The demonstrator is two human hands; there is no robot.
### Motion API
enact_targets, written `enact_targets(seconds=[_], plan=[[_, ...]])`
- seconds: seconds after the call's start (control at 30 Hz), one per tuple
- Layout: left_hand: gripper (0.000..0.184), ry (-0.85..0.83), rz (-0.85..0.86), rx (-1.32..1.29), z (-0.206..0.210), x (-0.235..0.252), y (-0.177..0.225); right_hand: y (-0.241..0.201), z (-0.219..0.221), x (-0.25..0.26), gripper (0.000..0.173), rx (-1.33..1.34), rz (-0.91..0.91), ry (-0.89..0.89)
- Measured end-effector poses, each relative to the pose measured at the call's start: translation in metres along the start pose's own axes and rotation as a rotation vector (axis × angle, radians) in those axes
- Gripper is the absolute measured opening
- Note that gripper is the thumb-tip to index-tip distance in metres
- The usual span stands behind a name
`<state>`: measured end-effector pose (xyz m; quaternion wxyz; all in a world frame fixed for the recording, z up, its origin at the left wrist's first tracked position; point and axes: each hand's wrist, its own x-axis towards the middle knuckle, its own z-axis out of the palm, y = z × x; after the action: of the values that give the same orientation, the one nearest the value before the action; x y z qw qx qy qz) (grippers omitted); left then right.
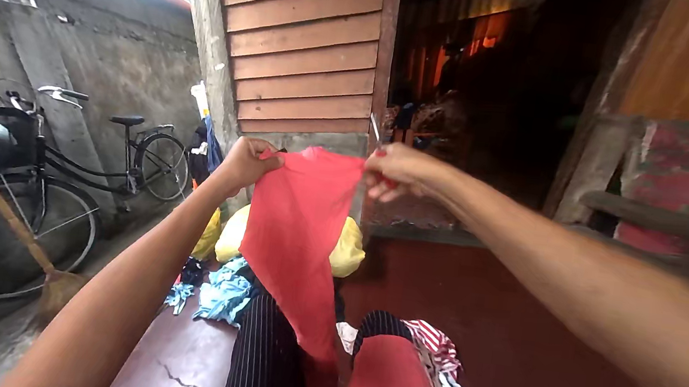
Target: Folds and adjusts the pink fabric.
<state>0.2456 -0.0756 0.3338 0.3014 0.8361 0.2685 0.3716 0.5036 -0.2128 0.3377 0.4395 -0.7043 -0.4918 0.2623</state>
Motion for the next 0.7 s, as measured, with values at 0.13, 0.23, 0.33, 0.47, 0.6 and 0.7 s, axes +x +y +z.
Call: enact_targets(seconds=[0.13, 0.23, 0.33, 0.47, 0.6, 0.7], plan=[[0.015, 0.026, -0.034, -0.024, 0.001, 0.000, 0.003, -0.034, -0.014, 0.006, 0.031, -0.046, -0.104, 0.141], [0.018, 0.049, -0.054, -0.043, 0.000, 0.000, 0.011, -0.050, -0.019, 0.009, 0.029, -0.294, -0.173, 0.198], [0.022, 0.050, -0.044, 0.017, -0.003, 0.002, 0.012, -0.060, -0.021, 0.014, 0.026, -0.543, -0.246, 0.248], [0.023, 0.018, -0.039, 0.068, -0.006, -0.001, 0.014, -0.064, -0.015, 0.021, 0.023, -0.663, -0.284, 0.257], [0.020, -0.025, -0.048, 0.045, -0.007, -0.006, 0.009, -0.065, -0.010, 0.020, 0.024, -0.669, -0.289, 0.228], [0.018, -0.029, -0.051, -0.004, -0.008, -0.005, 0.003, -0.065, -0.010, 0.021, 0.023, -0.672, -0.277, 0.216]])
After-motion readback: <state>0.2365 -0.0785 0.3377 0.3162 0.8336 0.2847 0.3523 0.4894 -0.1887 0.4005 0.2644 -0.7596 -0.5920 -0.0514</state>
